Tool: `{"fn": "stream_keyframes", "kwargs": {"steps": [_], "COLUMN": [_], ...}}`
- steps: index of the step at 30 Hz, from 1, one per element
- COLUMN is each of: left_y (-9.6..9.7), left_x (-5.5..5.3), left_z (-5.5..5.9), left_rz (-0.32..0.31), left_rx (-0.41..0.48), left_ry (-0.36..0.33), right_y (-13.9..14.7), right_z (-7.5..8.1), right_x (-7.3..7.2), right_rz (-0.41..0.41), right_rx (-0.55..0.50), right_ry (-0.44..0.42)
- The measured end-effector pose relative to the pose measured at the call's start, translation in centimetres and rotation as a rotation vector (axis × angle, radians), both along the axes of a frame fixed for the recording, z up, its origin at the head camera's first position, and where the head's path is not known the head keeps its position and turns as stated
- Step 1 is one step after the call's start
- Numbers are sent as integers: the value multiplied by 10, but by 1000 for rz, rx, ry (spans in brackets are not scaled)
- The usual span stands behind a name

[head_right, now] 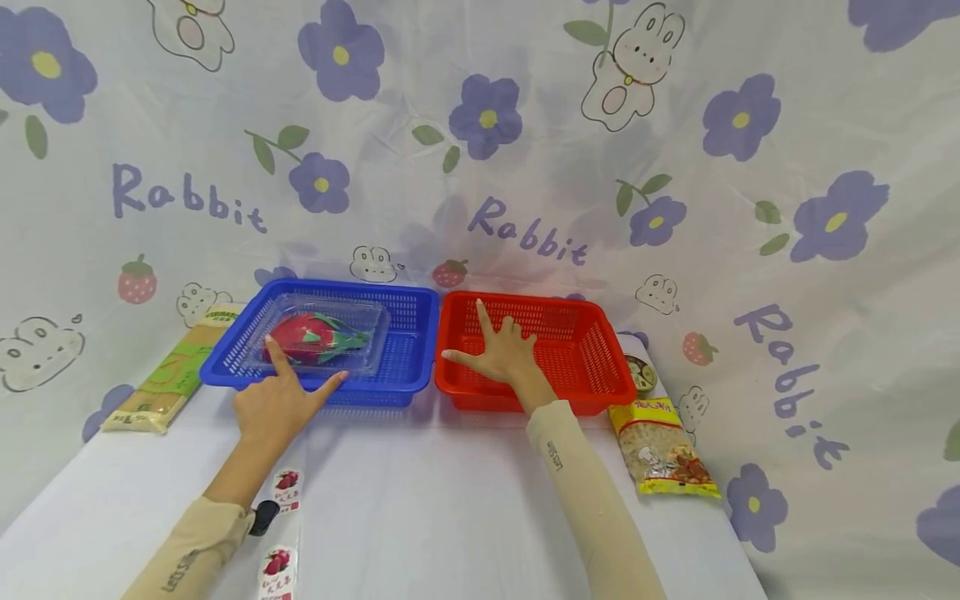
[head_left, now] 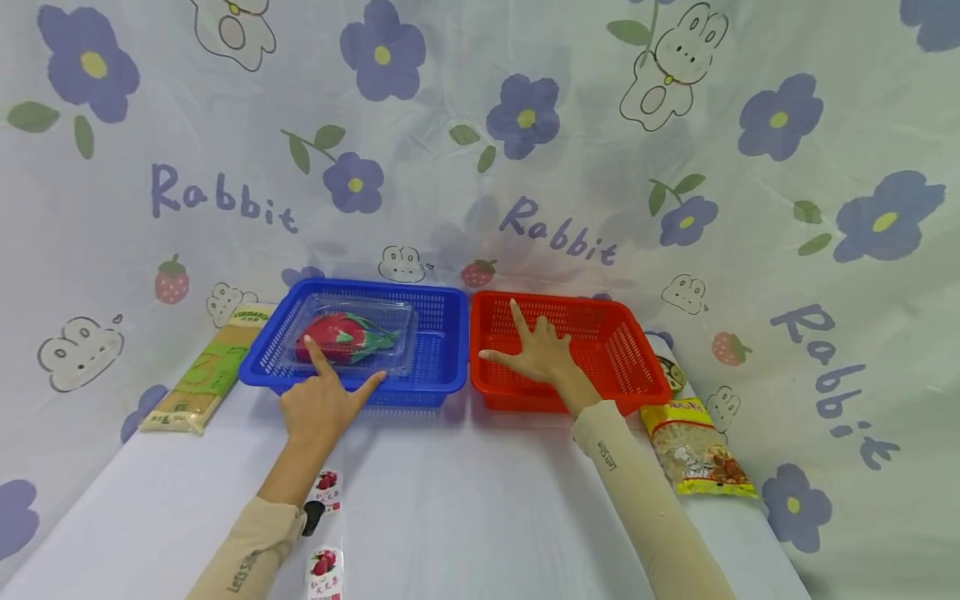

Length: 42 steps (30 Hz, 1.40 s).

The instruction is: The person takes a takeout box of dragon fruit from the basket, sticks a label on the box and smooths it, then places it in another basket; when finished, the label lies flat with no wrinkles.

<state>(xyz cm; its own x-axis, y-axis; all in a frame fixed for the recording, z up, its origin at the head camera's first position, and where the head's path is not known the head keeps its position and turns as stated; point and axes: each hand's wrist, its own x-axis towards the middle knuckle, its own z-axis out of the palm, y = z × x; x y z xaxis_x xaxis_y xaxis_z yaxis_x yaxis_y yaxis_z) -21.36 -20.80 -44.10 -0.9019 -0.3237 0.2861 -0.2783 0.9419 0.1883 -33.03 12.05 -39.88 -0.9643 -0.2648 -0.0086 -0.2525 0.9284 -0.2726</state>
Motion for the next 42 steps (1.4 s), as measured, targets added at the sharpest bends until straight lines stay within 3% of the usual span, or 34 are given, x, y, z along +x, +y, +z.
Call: {"fn": "stream_keyframes", "kwargs": {"steps": [8,17,22,30,37,42], "left_y": [1,2,3,6,9,10], "left_x": [4,4,5,7,7,8], "left_z": [-5,-7,-7,-11,-15,-17], "left_rz": [61,101,116,114,118,103], "left_rx": [86,184,188,177,209,239], "left_ry": [-88,-147,-149,-167,-124,-143], "right_y": [-9,-25,-36,-55,-72,-82], "right_z": [0,2,1,-2,-7,-11], "right_x": [-3,-6,-5,-3,1,2], "right_rz": [20,31,55,91,142,155], "right_rx": [-4,-5,48,29,56,73], "right_ry": [16,132,131,106,98,69]}}
